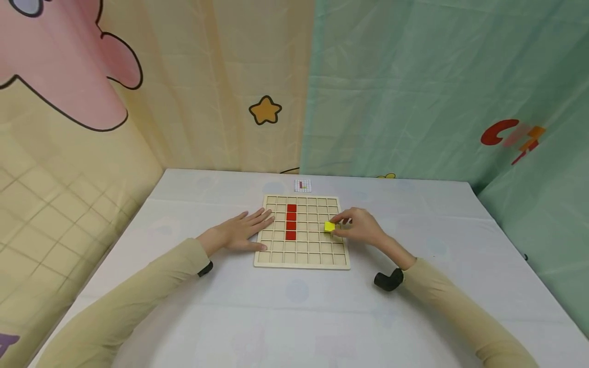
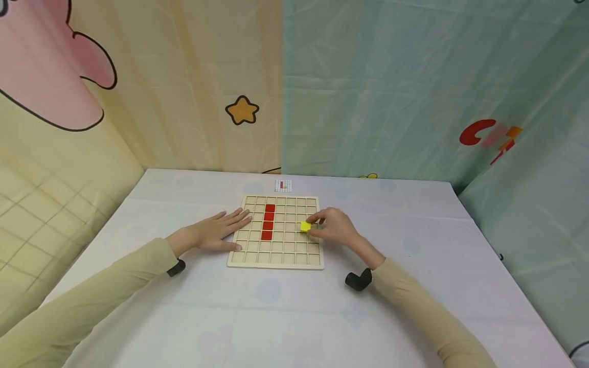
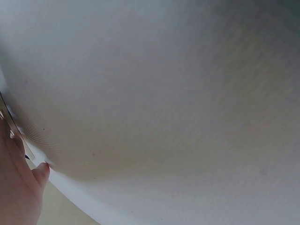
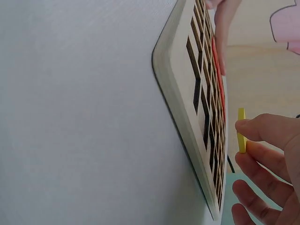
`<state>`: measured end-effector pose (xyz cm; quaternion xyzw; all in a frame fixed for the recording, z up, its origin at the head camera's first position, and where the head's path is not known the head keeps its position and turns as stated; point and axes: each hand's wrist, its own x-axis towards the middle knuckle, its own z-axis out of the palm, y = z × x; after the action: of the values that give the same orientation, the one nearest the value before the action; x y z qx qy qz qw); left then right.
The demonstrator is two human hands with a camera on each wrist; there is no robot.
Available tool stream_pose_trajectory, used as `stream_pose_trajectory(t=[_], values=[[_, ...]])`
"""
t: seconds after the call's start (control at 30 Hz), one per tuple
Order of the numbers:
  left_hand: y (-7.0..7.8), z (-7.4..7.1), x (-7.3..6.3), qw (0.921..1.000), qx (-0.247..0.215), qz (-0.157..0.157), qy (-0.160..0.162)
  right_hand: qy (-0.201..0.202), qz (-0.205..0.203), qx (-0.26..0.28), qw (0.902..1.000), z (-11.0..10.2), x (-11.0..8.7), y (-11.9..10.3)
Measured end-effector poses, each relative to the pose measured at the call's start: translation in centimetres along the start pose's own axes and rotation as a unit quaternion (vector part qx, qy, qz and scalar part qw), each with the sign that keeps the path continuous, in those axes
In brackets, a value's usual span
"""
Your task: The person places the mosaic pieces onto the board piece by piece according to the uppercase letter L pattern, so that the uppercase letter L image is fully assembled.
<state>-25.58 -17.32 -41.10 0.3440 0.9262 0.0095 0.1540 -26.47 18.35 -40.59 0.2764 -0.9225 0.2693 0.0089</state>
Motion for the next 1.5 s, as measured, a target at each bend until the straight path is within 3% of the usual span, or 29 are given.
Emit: stream_pose_trajectory(t=[0.47,0.73,0.97,1.5], values=[[0.1,-0.1,0.2,1.0,0.005,-0.003,-0.006,-0.001,-0.035,0.013,0.9993,2.4,1.9,-2.7],[0.2,-0.2,0.2,0.9999,0.006,-0.004,-0.007,-0.029,-0.026,0.019,0.9991,3.4,2.8,-3.9],[0.3,-0.4,0.0,1.0,0.001,-0.004,-0.006,-0.04,-0.01,0.007,0.9991,4.0,3.0,-4.1],[0.3,-0.4,-0.2,1.0,-0.005,-0.002,-0.004,-0.056,-0.018,0.018,0.9981,4.0,3.2,-4.3]])
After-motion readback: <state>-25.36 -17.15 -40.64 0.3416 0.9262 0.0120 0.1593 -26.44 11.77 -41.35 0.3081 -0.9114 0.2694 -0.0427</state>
